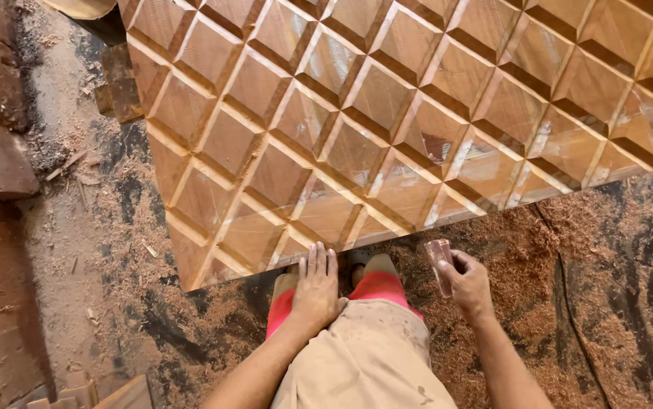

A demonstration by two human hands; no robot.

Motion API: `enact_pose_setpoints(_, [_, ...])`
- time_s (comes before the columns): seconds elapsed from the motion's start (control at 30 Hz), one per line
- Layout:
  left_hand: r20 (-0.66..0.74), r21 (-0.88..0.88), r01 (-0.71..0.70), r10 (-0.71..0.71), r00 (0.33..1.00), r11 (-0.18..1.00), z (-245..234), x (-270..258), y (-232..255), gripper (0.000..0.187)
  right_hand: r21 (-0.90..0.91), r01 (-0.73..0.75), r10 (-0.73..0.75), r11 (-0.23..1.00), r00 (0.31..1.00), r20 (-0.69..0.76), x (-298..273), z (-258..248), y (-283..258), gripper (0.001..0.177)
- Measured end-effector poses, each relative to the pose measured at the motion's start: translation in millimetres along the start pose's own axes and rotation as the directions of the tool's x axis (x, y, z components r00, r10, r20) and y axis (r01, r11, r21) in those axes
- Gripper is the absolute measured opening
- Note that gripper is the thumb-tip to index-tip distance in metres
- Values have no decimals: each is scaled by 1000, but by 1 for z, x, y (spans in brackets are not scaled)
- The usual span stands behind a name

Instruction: The person sands the surface of a large wooden panel featuring a geometric diamond pattern using a sanding block. They systematically rub the block across the raised edges and flat surfaces to smooth the wood, generating sawdust.

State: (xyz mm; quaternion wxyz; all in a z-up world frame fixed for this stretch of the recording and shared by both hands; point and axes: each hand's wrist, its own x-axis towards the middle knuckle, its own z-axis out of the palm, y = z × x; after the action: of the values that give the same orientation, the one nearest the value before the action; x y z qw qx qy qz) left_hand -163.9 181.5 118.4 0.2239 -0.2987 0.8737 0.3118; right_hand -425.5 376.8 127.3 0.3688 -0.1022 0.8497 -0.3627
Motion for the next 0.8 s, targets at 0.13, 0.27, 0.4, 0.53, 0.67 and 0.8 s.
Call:
enact_pose_setpoints(0.13, [-205, -11, -132, 127, 971, 991, 9, 9, -2, 103, -16, -54, 53, 998, 997, -51, 2, -3, -27, 35])
enact_pose_setpoints(0.27, [-66, 111, -174, 181, 981, 979, -9, 23, 6, 106, 3, -33, 33, 999, 997, -72, 0, 3, -44, 37])
enact_pose_setpoints(0.4, [-46, 174, -207, 217, 975, 963, -24, 36, 1, 108, -42, -18, 14, 999, 995, -100, -21, 16, -44, 38])
enact_pose_setpoints(0.53, [-47, 185, -243, 255, 966, 952, -28, 49, -10, 108, 81, -168, 181, 982, 965, -191, -62, 37, -22, 48])
enact_pose_setpoints(0.67, [-88, 197, -350, 372, 924, 916, -23, 48, -27, 108, -64, 86, -105, 994, 914, -392, -82, 60, 17, 51])
enact_pose_setpoints(0.8, [46, 143, -450, 448, 893, 881, -29, 40, -64, 97, -20, -38, 27, 999, 907, -421, -102, 96, 7, 48])
